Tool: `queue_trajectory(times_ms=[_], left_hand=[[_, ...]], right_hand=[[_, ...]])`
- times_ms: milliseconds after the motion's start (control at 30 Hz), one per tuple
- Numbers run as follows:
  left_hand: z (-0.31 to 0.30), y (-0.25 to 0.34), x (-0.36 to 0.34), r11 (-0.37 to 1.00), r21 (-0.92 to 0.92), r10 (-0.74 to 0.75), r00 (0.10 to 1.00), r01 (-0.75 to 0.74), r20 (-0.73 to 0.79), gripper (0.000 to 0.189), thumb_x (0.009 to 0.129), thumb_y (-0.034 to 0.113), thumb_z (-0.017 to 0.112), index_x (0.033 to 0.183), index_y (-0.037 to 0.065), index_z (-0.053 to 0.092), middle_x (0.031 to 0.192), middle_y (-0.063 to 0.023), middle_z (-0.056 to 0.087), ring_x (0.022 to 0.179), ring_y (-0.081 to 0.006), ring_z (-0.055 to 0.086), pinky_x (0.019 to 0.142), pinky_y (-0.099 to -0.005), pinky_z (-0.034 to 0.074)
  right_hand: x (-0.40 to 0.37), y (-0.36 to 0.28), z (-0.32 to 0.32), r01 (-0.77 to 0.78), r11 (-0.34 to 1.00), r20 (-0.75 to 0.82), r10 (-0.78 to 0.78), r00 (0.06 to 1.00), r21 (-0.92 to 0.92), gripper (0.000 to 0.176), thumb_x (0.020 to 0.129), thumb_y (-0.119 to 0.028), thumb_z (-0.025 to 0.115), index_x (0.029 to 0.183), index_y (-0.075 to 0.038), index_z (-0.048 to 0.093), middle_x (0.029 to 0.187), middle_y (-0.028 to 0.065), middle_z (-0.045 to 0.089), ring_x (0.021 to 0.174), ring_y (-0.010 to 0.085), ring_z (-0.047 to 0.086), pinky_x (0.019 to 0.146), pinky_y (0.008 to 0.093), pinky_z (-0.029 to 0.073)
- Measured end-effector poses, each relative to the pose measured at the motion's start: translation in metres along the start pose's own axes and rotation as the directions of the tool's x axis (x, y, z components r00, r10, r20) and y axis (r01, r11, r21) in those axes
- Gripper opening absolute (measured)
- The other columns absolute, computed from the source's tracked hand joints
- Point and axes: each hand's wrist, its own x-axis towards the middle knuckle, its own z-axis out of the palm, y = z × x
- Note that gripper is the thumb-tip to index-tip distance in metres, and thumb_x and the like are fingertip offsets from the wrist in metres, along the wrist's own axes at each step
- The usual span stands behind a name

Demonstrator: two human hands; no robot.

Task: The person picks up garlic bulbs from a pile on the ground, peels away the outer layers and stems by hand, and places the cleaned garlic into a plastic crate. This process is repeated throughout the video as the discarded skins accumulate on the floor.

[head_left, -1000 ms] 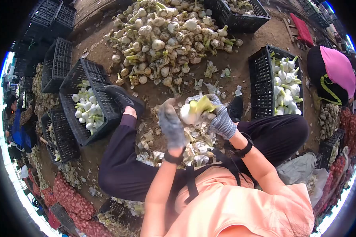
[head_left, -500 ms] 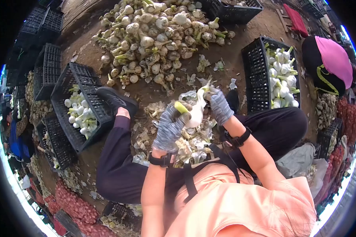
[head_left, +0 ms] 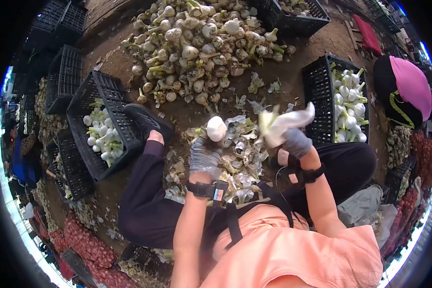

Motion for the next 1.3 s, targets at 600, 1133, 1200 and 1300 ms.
queue_trajectory(times_ms=[600,1133,1200,1300], left_hand=[[-0.004,0.015,0.154,-0.122,0.981,0.654,0.732,-0.150,0.193,0.067,0.067,0.034,0.073,0.120,0.005,0.046,0.114,-0.0218,0.052,0.104,-0.0331,0.051,0.089,-0.0377,0.041],[0.037,0.004,0.091,0.668,0.743,0.094,0.994,-0.025,-0.051,0.039,0.078,0.049,0.057,0.098,0.015,0.055,0.074,-0.0018,0.057,0.058,-0.0129,0.054,0.043,-0.0229,0.041],[0.053,-0.018,0.053,0.679,0.733,0.057,0.998,-0.027,-0.016,0.043,0.077,0.054,0.055,0.097,0.017,0.056,0.072,-0.0009,0.057,0.057,-0.0114,0.052,0.046,-0.0249,0.041],[0.059,-0.030,0.011,0.645,0.763,-0.039,0.999,0.038,-0.017,0.053,0.074,0.061,0.055,0.100,0.015,0.057,0.074,-0.0001,0.055,0.062,-0.0133,0.051,0.054,-0.0262,0.043]], right_hand=[[-0.018,-0.039,-0.115,0.479,0.146,-0.305,-0.604,0.736,0.865,0.070,0.074,-0.039,0.066,0.121,0.005,0.039,0.107,0.0126,0.052,0.091,0.0197,0.052,0.079,0.0307,0.045],[0.076,0.032,0.032,0.101,0.797,-0.218,-0.281,0.935,-0.596,0.046,0.079,-0.028,0.065,0.115,-0.002,0.050,0.095,0.0117,0.060,0.082,0.0167,0.056,0.072,0.0294,0.047],[0.082,0.040,0.039,0.241,0.686,-0.173,-0.476,0.862,-0.686,0.047,0.079,-0.028,0.065,0.115,-0.002,0.048,0.096,0.0132,0.059,0.085,0.0187,0.056,0.078,0.0308,0.046],[0.076,0.038,0.053,0.345,0.740,-0.171,-0.522,0.835,-0.577,0.042,0.081,-0.024,0.064,0.112,0.000,0.049,0.095,0.0098,0.059,0.084,0.0156,0.055,0.076,0.0290,0.045]])
